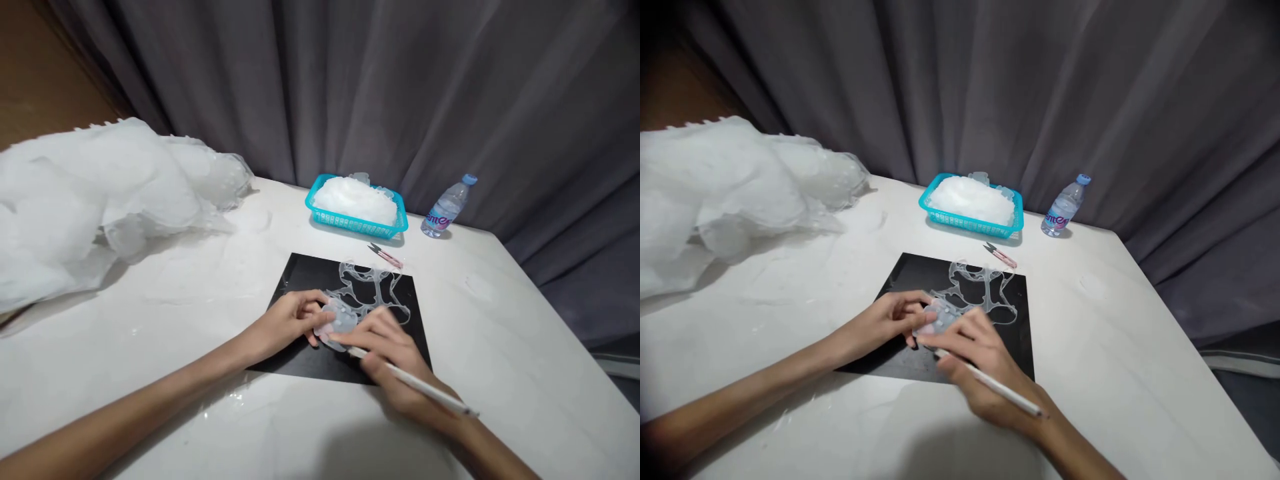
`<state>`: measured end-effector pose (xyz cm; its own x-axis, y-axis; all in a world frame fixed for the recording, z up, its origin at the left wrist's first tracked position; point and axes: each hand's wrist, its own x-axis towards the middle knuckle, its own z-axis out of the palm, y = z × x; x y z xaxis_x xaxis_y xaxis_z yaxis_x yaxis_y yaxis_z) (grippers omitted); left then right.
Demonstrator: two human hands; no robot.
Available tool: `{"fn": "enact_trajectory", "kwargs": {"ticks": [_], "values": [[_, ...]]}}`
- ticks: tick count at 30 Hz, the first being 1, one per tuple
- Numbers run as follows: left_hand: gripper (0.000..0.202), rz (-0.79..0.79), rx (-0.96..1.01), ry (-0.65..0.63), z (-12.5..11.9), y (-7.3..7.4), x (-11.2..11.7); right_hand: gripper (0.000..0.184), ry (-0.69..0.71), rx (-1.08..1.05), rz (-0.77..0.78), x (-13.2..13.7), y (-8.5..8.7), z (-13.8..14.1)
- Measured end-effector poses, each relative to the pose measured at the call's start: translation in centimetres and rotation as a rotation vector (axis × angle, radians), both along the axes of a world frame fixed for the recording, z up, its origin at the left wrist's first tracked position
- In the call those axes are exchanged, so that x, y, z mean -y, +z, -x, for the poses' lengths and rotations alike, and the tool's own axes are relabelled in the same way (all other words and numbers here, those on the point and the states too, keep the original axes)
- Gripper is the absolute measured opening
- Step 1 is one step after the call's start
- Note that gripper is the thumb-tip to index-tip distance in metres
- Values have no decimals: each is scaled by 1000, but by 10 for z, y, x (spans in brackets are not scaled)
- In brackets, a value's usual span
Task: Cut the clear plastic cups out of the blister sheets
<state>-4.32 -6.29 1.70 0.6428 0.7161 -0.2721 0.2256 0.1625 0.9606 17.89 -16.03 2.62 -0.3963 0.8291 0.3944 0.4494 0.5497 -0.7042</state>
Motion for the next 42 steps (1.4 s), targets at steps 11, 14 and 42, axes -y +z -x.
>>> {"fn": "enact_trajectory", "kwargs": {"ticks": [11, 14, 42], "values": [[40, -221, -42, -147, -3, -2, 9, 21, -266, 53, 91, -33, -25, -6], [40, -211, -22, -161, -5, -2, 9, 7, -293, -37, 149, -38, -24, 0], [27, -213, 22, 1, -7, -3, 15, 22, -608, 161, -29, -48, -31, -40]]}}
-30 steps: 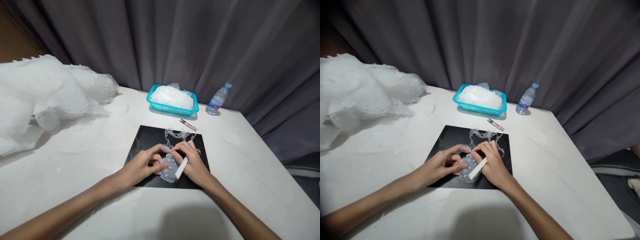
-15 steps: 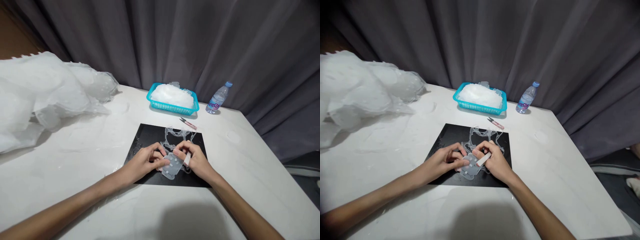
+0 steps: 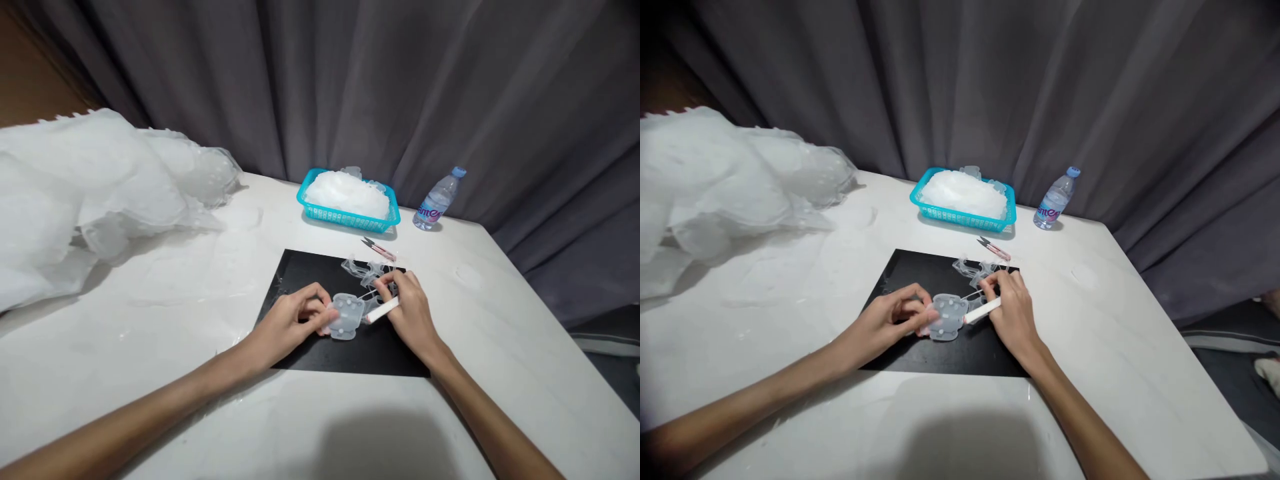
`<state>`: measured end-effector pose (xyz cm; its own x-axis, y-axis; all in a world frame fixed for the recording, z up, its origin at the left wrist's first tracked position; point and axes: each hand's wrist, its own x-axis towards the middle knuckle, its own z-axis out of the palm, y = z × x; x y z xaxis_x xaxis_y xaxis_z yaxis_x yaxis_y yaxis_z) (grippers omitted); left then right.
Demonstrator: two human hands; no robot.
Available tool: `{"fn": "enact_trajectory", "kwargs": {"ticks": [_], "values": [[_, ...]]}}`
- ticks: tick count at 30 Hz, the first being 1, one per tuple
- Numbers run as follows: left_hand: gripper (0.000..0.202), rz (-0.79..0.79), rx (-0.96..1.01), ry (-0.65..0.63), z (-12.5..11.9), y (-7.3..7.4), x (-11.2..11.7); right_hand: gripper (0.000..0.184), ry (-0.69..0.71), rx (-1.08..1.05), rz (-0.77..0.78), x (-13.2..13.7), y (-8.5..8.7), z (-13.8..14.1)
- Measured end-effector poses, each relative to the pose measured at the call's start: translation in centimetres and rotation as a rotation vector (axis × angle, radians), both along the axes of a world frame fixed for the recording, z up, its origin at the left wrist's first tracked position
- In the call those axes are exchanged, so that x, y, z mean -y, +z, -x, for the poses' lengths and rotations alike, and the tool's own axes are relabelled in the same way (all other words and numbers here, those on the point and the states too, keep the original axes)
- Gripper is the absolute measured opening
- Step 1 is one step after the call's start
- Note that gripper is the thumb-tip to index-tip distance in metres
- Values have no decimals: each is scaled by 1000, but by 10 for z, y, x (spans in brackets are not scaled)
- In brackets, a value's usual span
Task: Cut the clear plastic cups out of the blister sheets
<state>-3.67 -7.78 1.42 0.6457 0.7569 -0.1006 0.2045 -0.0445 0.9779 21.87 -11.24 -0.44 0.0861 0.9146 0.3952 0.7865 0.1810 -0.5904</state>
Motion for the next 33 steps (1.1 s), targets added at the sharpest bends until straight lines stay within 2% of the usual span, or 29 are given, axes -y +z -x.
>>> {"fn": "enact_trajectory", "kwargs": {"ticks": [4, 7, 14, 23, 25, 26, 28, 30, 31, 32, 33], "values": [[31, -32, -26, 22, 2, -2, -7, 22, 157, -191, 74, 9, 11, 13], [33, -26, -19, 21, 0, -3, -5, 19, 221, -302, 163, 11, 12, 16], [29, -4, 69, 34, -1, -6, -9, 19, 332, -201, 303, 10, 12, 15], [32, 118, 97, -7, -7, -4, -5, 21, 372, -334, 321, 14, 20, 24], [29, 38, 35, -17, -8, -5, -1, 21, 376, -338, 310, 15, 19, 27], [26, -62, 0, -23, -7, -7, 2, 21, 364, -331, 295, 15, 18, 29], [22, -374, -22, -90, -5, -10, 8, 22, 275, -296, 233, 12, 14, 29], [21, -670, 21, -200, -3, -11, 15, 20, 100, -232, 145, 6, 8, 22], [22, -731, 45, -224, -2, -11, 18, 18, 11, -189, 110, 3, 5, 16], [22, -712, 53, -207, -1, -10, 19, 16, -67, -137, 86, -1, 3, 8], [20, -621, 45, -157, 0, -9, 20, 16, -120, -81, 79, -4, 1, -2]]}}
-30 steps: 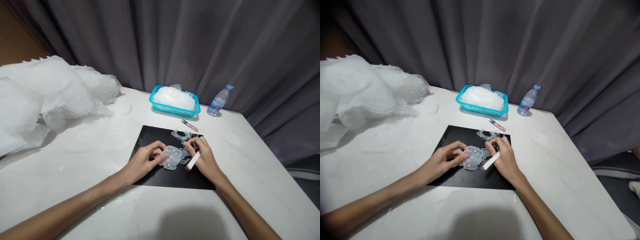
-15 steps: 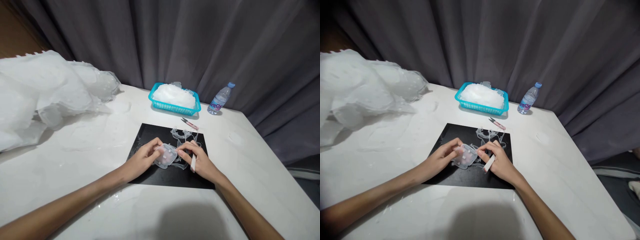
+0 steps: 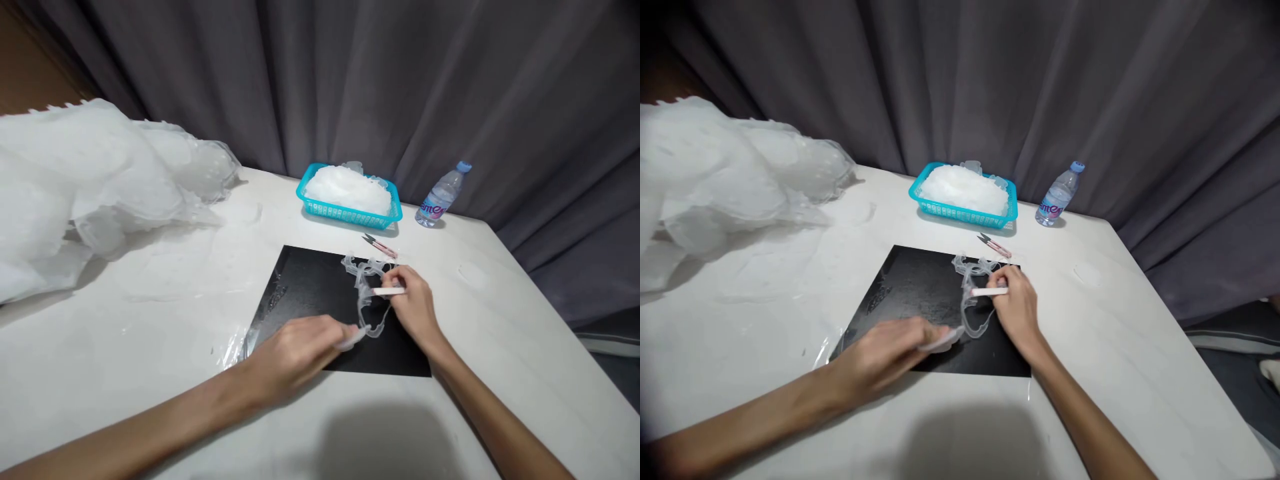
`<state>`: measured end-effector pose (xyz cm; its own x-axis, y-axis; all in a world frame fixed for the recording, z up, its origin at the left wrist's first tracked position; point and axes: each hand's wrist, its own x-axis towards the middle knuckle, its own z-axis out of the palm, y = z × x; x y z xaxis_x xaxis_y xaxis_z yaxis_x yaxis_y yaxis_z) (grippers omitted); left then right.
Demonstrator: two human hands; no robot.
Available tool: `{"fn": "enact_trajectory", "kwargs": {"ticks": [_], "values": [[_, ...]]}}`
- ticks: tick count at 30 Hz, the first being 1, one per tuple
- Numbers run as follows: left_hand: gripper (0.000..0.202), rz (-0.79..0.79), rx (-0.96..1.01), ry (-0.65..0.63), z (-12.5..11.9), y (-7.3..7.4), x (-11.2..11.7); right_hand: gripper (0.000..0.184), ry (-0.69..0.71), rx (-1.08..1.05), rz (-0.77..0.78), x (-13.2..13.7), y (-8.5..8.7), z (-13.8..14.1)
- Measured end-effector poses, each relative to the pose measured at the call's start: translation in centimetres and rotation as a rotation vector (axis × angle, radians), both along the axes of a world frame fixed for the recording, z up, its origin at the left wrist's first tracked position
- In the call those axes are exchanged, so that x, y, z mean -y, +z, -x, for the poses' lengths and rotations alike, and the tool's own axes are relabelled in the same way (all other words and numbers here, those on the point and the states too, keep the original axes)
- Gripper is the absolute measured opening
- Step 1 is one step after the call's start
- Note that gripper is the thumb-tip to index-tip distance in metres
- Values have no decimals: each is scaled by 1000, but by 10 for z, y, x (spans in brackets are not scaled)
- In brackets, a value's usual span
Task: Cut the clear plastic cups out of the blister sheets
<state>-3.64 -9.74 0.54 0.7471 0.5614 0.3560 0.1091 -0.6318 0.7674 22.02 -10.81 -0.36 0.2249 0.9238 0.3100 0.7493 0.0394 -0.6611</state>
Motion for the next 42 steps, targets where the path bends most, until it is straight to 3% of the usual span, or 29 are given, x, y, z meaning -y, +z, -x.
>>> {"fn": "enact_trajectory", "kwargs": {"ticks": [3, 6, 11, 15, 18, 21, 25, 28, 30, 32, 35, 39, 42], "values": [[16, 434, 35, 147, 0, 8, -7, 25, -93, 192, -25, -6, -3, -27], [21, 685, 155, 123, 0, 15, -18, 32, -124, 280, -93, -7, -3, -37], [21, 738, 206, 127, -1, 20, -23, 58, 91, 398, -53, -3, -6, -20], [23, 721, 199, 137, -2, 21, -22, 32, 246, 399, -25, -1, -9, -15], [26, 737, 188, 137, -3, 23, -22, 25, 245, 330, -38, -2, -4, -24], [26, 745, 191, 127, -2, 23, -23, 27, 114, 253, -102, -5, 7, -48], [24, 737, 221, 102, 1, 21, -24, 31, -274, 137, -209, -6, 18, -104], [23, 761, 232, 79, 2, 20, -25, 31, -545, 210, -92, -1, 17, -142], [23, 783, 227, 58, 2, 20, -25, 33, -620, 289, -36, 2, 15, -156], [23, 805, 223, 35, 1, 20, -24, 39, -622, 347, -73, 3, 16, -154], [23, 828, 227, 29, 0, 21, -22, 40, -475, 362, -233, 3, 22, -121], [21, 855, 232, 26, -1, 20, -21, 23, 33, 111, -319, 11, 31, -41], [21, 843, 237, 13, -3, 19, -21, 20, 391, 13, -192, 28, 30, 13]]}}
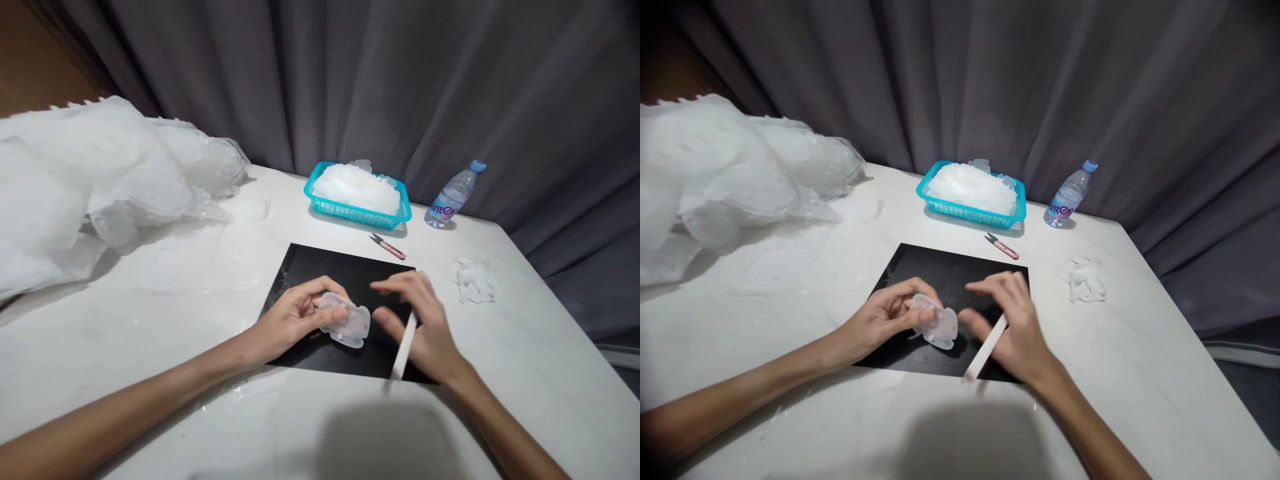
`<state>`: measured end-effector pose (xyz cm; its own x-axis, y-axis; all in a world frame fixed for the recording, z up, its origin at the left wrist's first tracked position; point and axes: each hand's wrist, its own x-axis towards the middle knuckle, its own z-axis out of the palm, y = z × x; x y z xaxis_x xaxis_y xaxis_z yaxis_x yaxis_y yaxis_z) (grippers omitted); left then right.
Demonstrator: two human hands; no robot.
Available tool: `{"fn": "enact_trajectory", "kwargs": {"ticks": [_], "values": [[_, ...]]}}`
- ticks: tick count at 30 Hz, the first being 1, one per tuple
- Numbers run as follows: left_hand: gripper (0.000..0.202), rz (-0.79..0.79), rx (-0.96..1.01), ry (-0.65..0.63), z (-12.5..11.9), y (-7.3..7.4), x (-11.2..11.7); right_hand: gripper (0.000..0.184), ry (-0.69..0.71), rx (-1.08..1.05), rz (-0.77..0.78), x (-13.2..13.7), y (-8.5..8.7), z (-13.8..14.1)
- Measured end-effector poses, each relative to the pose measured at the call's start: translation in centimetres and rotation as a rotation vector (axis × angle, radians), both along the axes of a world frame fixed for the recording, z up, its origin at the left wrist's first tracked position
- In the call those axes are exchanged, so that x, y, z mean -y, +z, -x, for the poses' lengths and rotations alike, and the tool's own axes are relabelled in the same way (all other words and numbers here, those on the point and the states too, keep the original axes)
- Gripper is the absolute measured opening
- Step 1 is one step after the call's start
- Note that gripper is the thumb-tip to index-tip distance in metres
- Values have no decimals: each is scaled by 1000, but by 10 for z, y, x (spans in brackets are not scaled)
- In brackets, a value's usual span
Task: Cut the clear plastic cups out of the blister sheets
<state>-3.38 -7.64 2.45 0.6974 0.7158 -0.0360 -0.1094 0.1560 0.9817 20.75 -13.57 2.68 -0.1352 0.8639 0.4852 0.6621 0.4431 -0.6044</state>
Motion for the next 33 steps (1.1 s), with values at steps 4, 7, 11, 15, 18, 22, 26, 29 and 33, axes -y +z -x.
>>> {"fn": "enact_trajectory", "kwargs": {"ticks": [4, 7, 11, 15, 18, 22, 26, 29, 33], "values": [[22, -61, -62, -8, -1, -4, 2, 7, 122, -67, -3, 13, -4, 30], [23, -181, -162, -7, 1, -6, 0, 9, -4, -128, 0, 6, 1, 14], [32, -552, -474, 65, 18, -2, -18, 22, -444, -232, -29, -16, 6, -58], [37, -992, -934, 321, 49, 6, -50, 28, -825, -54, 131, -30, -6, -142], [34, -1092, -1196, 547, 75, 4, -69, 41, -1045, 112, 35, -30, -17, -168], [33, -1023, -1339, 599, 99, -6, -83, 42, -946, 172, -65, -30, -22, -153], [28, -1092, -1350, 531, 106, -8, -88, 34, -776, 231, -34, -34, -29, -123], [27, -1116, -1289, 540, 102, 1, -87, 29, -604, 268, -2, -36, -35, -101], [27, -996, -1115, 430, 76, 13, -64, 25, -349, 268, -20, -32, -37, -60]]}}
